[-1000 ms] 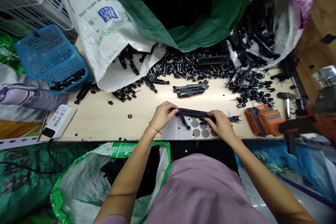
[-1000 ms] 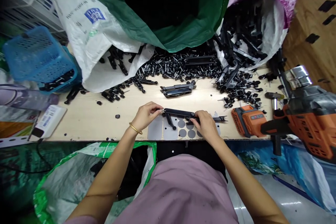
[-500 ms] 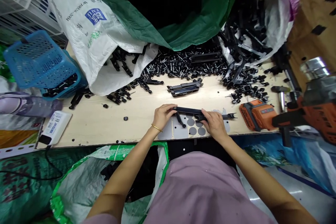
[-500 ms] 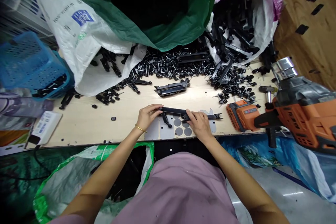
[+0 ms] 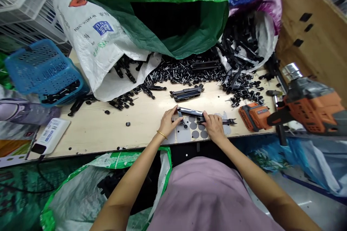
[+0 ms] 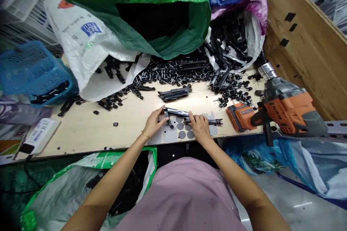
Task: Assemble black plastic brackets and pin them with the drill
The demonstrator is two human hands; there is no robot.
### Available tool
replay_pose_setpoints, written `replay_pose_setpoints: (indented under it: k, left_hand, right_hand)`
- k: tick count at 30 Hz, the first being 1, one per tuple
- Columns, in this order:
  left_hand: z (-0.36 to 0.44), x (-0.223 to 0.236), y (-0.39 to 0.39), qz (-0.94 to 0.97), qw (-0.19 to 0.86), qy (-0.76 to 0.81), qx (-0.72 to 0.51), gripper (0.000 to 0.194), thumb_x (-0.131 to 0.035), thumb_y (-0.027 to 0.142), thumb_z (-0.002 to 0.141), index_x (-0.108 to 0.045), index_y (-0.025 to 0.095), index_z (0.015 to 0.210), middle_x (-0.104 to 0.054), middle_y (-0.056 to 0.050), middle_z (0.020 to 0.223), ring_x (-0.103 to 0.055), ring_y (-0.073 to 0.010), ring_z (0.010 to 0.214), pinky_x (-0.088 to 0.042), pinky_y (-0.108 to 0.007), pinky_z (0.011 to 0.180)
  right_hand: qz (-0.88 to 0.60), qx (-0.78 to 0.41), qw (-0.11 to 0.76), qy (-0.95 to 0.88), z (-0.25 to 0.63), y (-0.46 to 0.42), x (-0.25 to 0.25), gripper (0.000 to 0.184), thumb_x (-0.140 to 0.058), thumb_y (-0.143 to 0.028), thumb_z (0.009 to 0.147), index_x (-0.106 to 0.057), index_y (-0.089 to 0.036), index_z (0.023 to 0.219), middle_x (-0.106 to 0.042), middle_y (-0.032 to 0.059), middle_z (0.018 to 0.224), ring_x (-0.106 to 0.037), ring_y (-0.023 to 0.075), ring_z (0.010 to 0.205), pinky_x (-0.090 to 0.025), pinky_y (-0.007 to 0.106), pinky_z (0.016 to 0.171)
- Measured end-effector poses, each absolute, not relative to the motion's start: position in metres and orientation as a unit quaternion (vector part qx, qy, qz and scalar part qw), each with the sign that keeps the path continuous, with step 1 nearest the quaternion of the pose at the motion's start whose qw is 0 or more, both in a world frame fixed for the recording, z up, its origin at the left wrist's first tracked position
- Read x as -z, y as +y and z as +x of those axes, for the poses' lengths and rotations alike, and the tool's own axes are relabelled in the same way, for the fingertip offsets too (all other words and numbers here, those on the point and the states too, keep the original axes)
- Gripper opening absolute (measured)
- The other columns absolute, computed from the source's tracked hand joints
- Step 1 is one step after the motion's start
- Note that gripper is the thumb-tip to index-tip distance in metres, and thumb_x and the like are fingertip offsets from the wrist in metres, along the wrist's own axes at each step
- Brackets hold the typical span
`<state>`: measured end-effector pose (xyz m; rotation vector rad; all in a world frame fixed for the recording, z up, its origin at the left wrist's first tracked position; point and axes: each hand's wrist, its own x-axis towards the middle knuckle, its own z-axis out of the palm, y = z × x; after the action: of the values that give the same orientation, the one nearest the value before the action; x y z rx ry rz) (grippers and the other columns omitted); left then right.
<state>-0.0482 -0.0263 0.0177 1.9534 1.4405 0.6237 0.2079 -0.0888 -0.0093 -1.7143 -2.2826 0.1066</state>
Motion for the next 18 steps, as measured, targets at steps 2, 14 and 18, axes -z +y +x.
replay_pose_setpoints:
  k: [2,14,18]
  left_hand:
    - [-0.049,-0.014,-0.032,0.774,0.276,0.528,-0.215,0.065,-0.053,0.043,0.086,-0.029,0.022,0.142,-0.051,-0.013,0.133,-0.047,-0.0251,0.122,-0.038,-0.045,0.102]
    - [0.021,-0.039,-0.062,0.895,0.137,0.409,-0.116,0.084,-0.056,0.049,0.080,-0.016,0.014,0.146,-0.019,-0.015,0.152,-0.015,-0.0297,0.141,-0.008,-0.048,0.115]
    - [0.040,-0.029,-0.067,0.875,0.147,0.445,-0.124,0.086,-0.056,0.040,0.078,-0.014,0.008,0.145,-0.017,-0.017,0.152,-0.012,-0.0291,0.142,-0.008,-0.048,0.115]
  right_hand:
    - [-0.599,-0.038,0.139,-0.788,0.206,-0.089,0.009,0.050,-0.042,-0.026,0.091,-0.034,-0.018,0.140,-0.059,0.0131,0.101,-0.047,0.0270,0.090,-0.034,0.043,0.084]
    - [-0.587,-0.014,0.127,-0.800,0.210,-0.084,0.007,0.053,-0.039,-0.027,0.093,-0.026,-0.014,0.142,-0.059,0.0141,0.101,-0.047,0.0277,0.090,-0.032,0.044,0.084]
    - [-0.597,-0.012,0.113,-0.794,0.202,-0.085,0.005,0.053,-0.037,-0.027,0.093,-0.026,-0.014,0.143,-0.058,0.0157,0.103,-0.046,0.0291,0.091,-0.031,0.045,0.083]
